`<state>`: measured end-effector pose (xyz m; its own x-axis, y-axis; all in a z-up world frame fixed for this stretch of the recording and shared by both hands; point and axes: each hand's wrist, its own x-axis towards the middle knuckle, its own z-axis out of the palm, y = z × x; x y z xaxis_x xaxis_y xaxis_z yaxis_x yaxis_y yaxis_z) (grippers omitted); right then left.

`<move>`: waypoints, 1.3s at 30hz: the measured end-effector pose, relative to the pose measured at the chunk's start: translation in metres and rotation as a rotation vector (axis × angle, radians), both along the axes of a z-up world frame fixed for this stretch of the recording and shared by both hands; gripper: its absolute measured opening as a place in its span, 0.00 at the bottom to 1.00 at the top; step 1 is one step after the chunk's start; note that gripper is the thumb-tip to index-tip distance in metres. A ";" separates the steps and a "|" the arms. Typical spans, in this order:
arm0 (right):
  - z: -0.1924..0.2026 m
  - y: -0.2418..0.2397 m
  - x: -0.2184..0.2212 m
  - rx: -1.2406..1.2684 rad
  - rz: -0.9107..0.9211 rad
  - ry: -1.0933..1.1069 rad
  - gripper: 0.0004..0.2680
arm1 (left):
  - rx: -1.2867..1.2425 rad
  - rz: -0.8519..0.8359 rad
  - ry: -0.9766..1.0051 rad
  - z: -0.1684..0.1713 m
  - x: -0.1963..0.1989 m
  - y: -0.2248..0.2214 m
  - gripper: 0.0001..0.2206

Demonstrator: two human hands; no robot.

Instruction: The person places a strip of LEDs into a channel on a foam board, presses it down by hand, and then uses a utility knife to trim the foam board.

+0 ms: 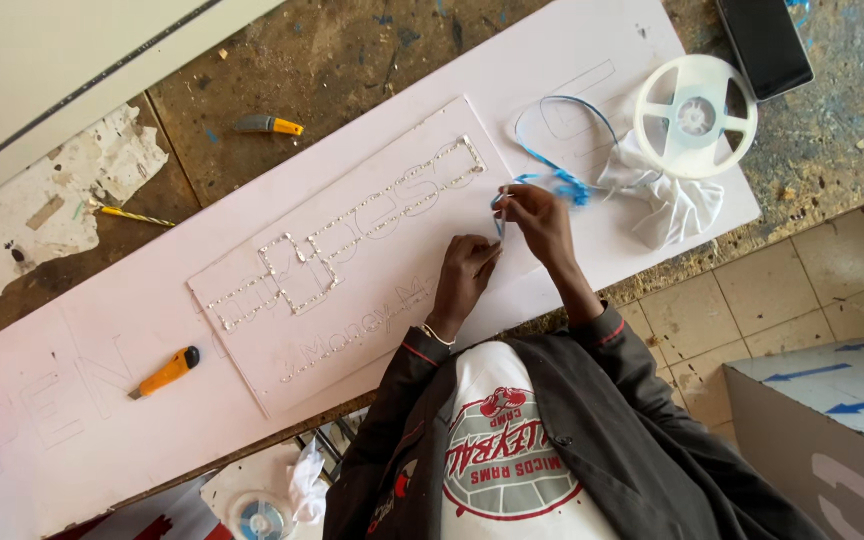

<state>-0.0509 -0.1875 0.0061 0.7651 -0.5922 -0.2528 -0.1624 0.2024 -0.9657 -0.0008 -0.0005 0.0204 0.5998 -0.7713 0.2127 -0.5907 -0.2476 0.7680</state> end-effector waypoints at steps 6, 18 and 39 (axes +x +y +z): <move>0.010 0.008 0.016 -0.119 0.180 0.040 0.08 | -0.008 0.049 -0.029 -0.015 0.000 0.004 0.06; -0.028 0.001 -0.002 -0.061 0.151 0.020 0.07 | 0.122 -0.004 0.488 -0.017 0.023 -0.005 0.11; 0.016 0.044 -0.057 -0.513 0.118 0.197 0.06 | 0.129 0.218 0.689 -0.016 0.048 -0.010 0.09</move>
